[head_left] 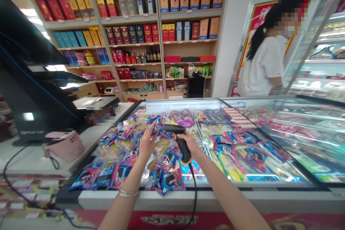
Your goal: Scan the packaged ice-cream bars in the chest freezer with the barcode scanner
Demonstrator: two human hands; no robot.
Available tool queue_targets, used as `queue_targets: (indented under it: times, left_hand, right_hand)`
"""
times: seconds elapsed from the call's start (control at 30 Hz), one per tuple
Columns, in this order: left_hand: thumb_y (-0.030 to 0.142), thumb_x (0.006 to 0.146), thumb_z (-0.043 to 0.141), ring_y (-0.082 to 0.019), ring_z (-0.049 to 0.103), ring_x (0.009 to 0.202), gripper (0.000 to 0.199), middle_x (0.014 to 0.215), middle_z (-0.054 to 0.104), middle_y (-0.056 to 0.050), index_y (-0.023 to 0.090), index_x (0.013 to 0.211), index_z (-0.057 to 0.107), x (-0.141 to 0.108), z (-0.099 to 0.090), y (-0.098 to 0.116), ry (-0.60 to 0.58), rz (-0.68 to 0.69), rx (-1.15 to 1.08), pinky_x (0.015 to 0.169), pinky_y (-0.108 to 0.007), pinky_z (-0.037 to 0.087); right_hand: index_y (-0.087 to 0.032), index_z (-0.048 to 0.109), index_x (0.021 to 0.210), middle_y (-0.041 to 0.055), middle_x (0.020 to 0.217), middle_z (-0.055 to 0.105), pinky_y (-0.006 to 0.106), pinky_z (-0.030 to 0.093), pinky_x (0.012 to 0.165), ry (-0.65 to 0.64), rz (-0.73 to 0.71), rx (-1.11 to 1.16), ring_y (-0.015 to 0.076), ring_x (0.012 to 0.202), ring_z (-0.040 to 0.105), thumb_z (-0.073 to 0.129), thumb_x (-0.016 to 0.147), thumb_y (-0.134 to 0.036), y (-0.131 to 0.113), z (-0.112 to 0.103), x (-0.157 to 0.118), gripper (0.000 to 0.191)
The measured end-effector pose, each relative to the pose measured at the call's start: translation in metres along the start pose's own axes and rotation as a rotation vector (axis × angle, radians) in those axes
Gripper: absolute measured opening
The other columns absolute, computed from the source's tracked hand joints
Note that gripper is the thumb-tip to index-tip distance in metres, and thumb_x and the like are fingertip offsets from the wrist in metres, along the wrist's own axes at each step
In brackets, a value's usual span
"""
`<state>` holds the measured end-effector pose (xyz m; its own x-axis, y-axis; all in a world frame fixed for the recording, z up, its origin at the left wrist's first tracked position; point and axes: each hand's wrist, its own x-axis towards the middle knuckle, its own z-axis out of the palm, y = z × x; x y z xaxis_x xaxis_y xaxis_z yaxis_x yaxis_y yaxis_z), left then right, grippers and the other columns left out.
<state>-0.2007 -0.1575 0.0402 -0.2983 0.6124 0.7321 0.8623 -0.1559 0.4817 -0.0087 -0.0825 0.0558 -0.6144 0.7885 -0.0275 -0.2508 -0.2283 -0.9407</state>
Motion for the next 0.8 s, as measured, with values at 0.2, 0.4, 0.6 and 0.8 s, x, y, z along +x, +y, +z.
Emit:
queue_targets:
  times: [0.2, 0.4, 0.6, 0.8]
  left_hand:
    - [0.024, 0.087, 0.047, -0.021, 0.056, 0.113, 0.047, 0.126, 0.057, -0.006, 0.029, 0.134, 0.044, -0.001, 0.001, -0.006, 0.027, 0.028, 0.042, 0.092, -0.033, 0.046]
    - [0.032, 0.085, 0.05, -0.023, 0.056, 0.112, 0.046, 0.122, 0.06, -0.008, 0.027, 0.131, 0.047, 0.008, -0.003, 0.002, 0.067, 0.02, 0.044, 0.094, -0.036, 0.045]
    - [0.036, 0.08, 0.056, -0.024, 0.057, 0.112, 0.056, 0.125, 0.058, -0.007, 0.026, 0.134, 0.043, 0.002, 0.019, 0.063, -0.146, 0.009, -0.102, 0.094, -0.038, 0.045]
    - [0.032, 0.078, 0.059, -0.025, 0.053, 0.117, 0.054, 0.124, 0.058, -0.01, 0.021, 0.13, 0.046, -0.034, 0.1, 0.134, -0.384, -0.056, -0.267, 0.096, -0.038, 0.044]
  right_hand:
    - [-0.015, 0.061, 0.072, 0.0006, 0.049, 0.061, 0.022, 0.04, 0.041, -0.013, 0.03, 0.031, 0.0118, 0.039, 0.052, 0.061, 0.067, -0.033, -0.004, 0.0, 0.002, 0.019]
    - [-0.014, 0.061, 0.065, 0.0017, 0.047, 0.06, 0.022, 0.042, 0.041, 0.113, -0.003, 0.101, 0.0108, 0.039, 0.052, 0.057, 0.071, -0.031, -0.022, -0.028, -0.026, 0.019]
    - [-0.014, 0.062, 0.072, -0.0017, 0.052, 0.059, 0.021, 0.043, 0.039, 0.24, -0.11, 0.078, 0.0098, 0.041, 0.052, 0.072, 0.064, -0.032, -0.033, -0.103, -0.098, 0.022]
    - [-0.013, 0.063, 0.074, 0.0016, 0.061, 0.063, 0.02, 0.044, 0.038, 0.385, -0.123, 0.031, 0.0094, 0.042, 0.054, 0.076, 0.062, -0.03, -0.043, -0.172, -0.143, 0.024]
